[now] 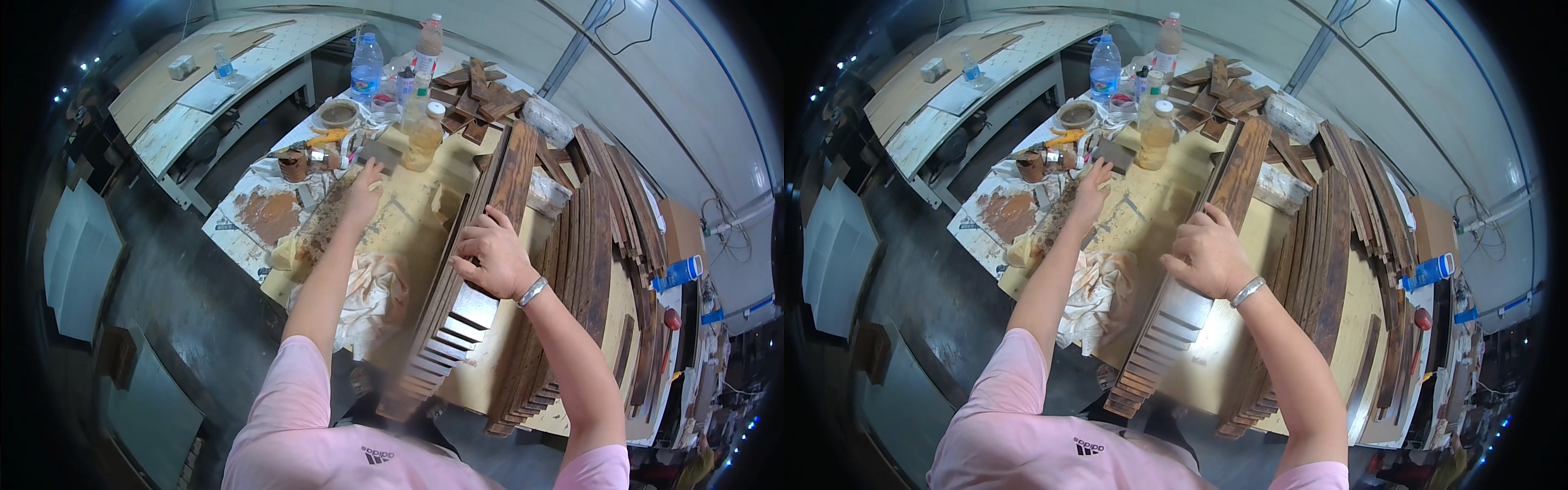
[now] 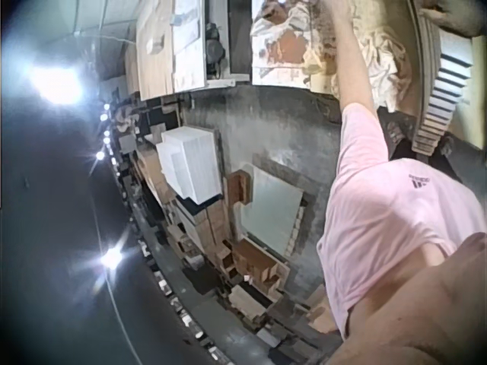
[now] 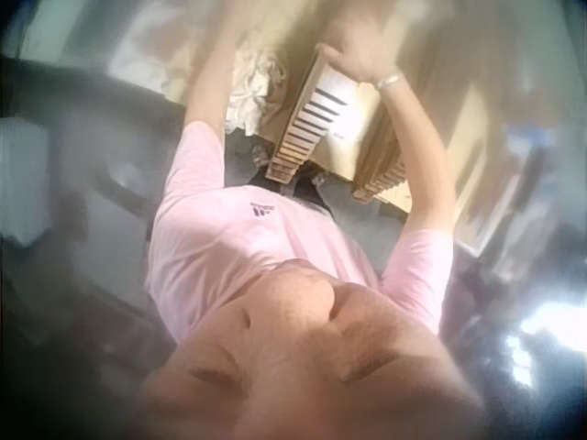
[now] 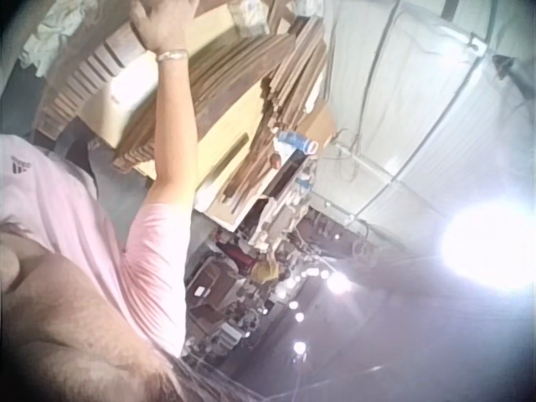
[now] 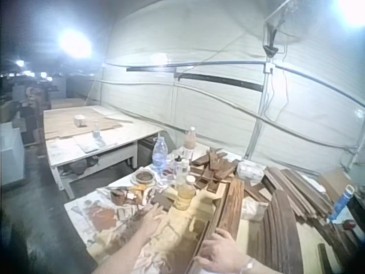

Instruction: The person cleans and aligns wooden planks by hand and with a cloth on a workbench, then applies a liquid from a bottle to a sponge to wipe the wooden surfaces.

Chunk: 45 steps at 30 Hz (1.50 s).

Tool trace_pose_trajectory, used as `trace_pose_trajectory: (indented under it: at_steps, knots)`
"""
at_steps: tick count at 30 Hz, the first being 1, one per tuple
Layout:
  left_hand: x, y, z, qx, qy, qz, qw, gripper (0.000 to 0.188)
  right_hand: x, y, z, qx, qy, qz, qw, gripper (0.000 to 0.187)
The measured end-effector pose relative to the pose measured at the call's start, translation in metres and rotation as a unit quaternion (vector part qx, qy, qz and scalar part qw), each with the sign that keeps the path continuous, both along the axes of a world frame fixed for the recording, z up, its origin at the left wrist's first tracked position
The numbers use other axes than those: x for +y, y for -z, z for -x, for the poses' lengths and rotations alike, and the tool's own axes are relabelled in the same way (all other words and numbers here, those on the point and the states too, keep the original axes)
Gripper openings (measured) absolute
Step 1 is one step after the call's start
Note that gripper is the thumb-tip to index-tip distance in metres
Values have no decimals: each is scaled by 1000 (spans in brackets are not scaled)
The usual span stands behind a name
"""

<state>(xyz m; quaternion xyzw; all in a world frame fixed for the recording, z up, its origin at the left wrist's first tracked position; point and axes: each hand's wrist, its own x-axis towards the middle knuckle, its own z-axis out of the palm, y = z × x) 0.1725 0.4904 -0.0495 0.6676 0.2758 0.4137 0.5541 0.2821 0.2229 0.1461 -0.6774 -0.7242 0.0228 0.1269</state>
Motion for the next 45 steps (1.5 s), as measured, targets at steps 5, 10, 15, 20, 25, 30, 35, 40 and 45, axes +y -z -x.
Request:
trace_pose_trajectory:
  at_steps: [5,10,15,20,25,30,35,40,45]
  knots:
    - [-27,-9,48,42,8,30,999,39,5,1,2,12,-3,-20,1000,28]
    - [-45,-38,175,25,-167,-88,982,14,3,0,2,3,1,-7,1000,29]
    - [-41,-17,258,251,-324,-60,910,19,3,0,2,3,-5,5,1000,29]
    - [-61,-13,240,410,-318,-167,838,40,2,-1,0,-9,-11,30,999,31]
    - [-69,-14,218,425,-316,-144,836,45,2,4,-5,-40,-33,13,999,35]
    - [-135,-49,233,42,-196,114,973,32,9,20,-17,-82,-97,-64,990,39]
    - [-282,-92,240,-22,-116,150,982,34,16,25,-20,-39,-118,-37,992,45]
    - [-358,-74,214,-15,-147,134,980,37,17,20,-16,-70,-82,11,994,53]
    - [-369,-58,194,59,-244,38,967,32,21,24,-15,-73,-60,23,995,54]
